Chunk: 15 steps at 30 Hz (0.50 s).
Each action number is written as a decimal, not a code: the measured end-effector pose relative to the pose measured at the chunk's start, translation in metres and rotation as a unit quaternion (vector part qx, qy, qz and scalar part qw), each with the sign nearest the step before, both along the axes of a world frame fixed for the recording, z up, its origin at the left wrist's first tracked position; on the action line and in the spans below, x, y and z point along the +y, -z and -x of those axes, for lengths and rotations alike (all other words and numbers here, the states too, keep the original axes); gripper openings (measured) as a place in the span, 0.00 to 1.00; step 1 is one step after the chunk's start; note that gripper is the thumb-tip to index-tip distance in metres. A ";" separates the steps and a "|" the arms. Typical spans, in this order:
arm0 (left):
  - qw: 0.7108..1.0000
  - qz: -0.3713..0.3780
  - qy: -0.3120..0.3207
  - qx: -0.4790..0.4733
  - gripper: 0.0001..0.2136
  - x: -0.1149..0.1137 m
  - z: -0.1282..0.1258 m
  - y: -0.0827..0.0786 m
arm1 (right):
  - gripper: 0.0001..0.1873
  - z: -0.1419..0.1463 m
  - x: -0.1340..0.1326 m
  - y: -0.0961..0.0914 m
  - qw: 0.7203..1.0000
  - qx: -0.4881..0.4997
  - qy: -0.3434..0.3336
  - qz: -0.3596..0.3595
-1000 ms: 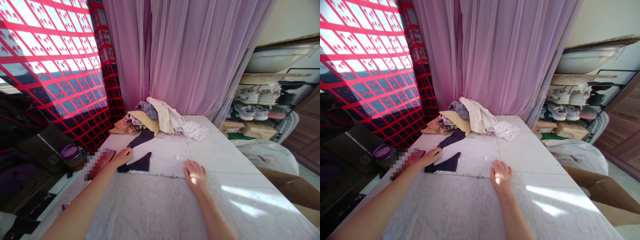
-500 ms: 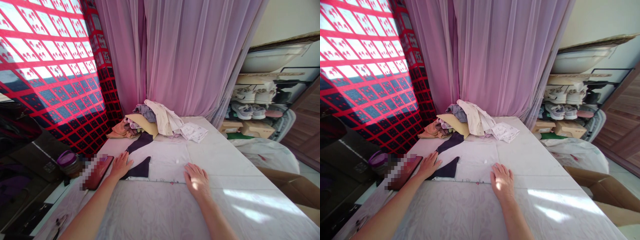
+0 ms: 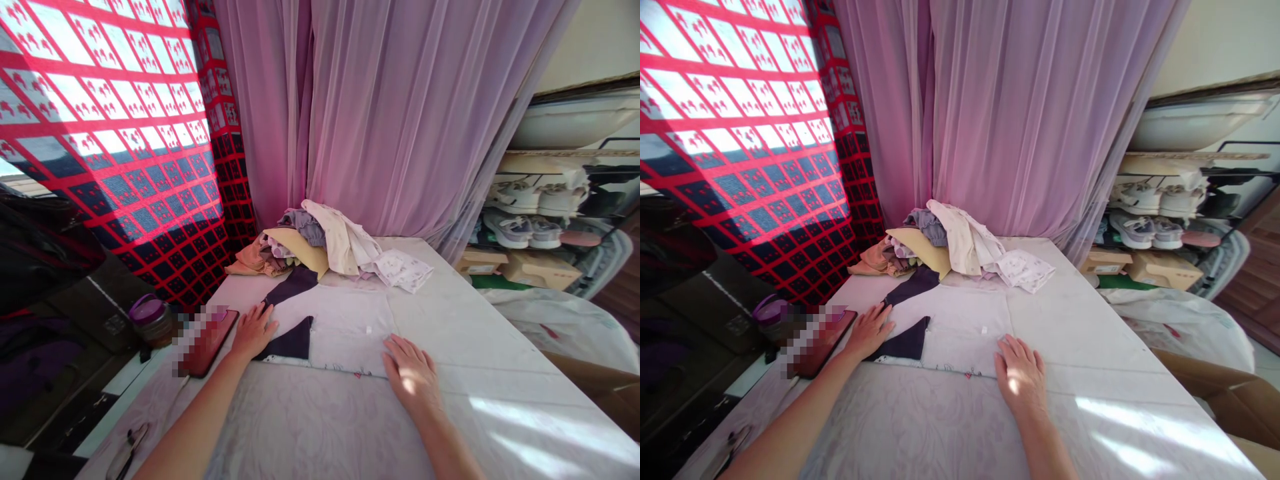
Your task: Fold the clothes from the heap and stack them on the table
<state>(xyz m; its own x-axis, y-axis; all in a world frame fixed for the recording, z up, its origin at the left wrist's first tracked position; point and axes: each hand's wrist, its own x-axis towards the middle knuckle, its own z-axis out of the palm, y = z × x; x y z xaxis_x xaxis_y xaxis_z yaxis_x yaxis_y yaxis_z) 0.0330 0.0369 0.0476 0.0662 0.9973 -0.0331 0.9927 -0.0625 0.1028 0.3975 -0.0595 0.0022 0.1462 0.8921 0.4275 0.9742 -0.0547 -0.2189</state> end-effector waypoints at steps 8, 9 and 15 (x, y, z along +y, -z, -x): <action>1.000 0.005 -0.006 0.002 0.30 0.001 -0.001 0.001 | 0.18 -0.005 0.001 0.000 1.000 0.008 -0.018 0.021; 1.000 0.006 -0.008 0.002 0.30 0.001 -0.001 0.001 | 0.18 -0.003 0.001 -0.002 1.000 0.007 -0.014 0.016; 1.000 -0.002 -0.008 -0.001 0.30 0.003 0.000 0.003 | 0.17 0.003 -0.002 -0.010 1.000 0.005 -0.013 0.010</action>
